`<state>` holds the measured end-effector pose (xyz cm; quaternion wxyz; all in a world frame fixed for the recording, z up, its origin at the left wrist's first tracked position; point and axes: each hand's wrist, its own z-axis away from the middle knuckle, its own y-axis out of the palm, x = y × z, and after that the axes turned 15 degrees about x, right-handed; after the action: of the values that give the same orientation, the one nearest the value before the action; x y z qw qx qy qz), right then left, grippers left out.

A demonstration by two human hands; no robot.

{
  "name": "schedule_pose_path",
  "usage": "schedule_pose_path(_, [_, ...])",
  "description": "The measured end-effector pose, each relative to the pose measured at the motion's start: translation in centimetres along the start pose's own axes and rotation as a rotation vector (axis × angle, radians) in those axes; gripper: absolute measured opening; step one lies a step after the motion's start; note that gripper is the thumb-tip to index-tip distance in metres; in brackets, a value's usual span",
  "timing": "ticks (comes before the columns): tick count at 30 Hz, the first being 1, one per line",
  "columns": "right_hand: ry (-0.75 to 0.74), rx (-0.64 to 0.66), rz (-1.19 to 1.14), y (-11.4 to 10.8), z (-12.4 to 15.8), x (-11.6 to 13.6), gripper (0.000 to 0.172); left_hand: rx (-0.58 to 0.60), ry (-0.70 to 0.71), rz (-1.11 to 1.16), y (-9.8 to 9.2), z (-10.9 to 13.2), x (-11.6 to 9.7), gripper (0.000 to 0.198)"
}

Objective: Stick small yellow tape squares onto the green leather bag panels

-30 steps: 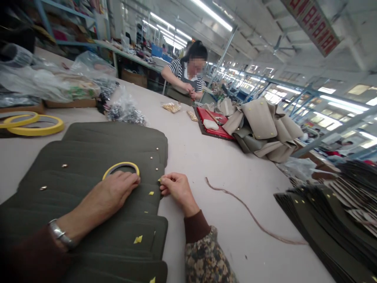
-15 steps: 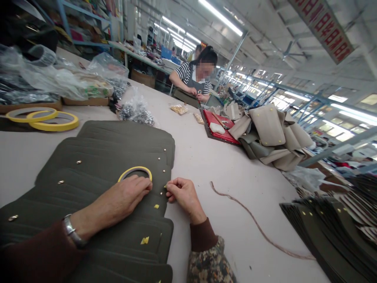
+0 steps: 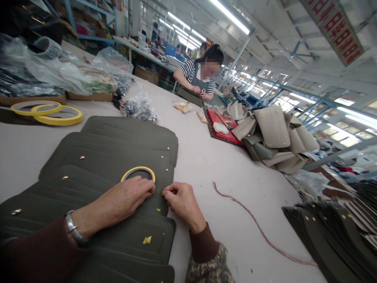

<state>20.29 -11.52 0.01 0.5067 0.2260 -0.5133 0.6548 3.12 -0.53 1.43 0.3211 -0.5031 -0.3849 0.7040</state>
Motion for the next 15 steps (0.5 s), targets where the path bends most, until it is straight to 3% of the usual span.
schedule_pose_path(5, [-0.109, -0.087, 0.214, 0.2, 0.1, 0.5, 0.013, -0.01, -0.009, -0.003, -0.1, 0.0, 0.0, 0.02])
schedule_pose_path(7, [-0.098, -0.064, 0.165, 0.2, 0.2, 0.6, 0.01, -0.011, -0.014, -0.005, -0.1, 0.0, 0.0, 0.019])
schedule_pose_path(11, [-0.018, -0.085, -0.021, -0.1, 0.5, 0.2, 0.026, -0.012, -0.009, -0.009, -0.1, 0.2, -0.1, 0.019])
schedule_pose_path(15, [-0.042, -0.104, -0.064, 0.0, 1.5, -0.4, 0.02, -0.014, -0.001, -0.012, -0.1, 0.1, -0.1, 0.019])
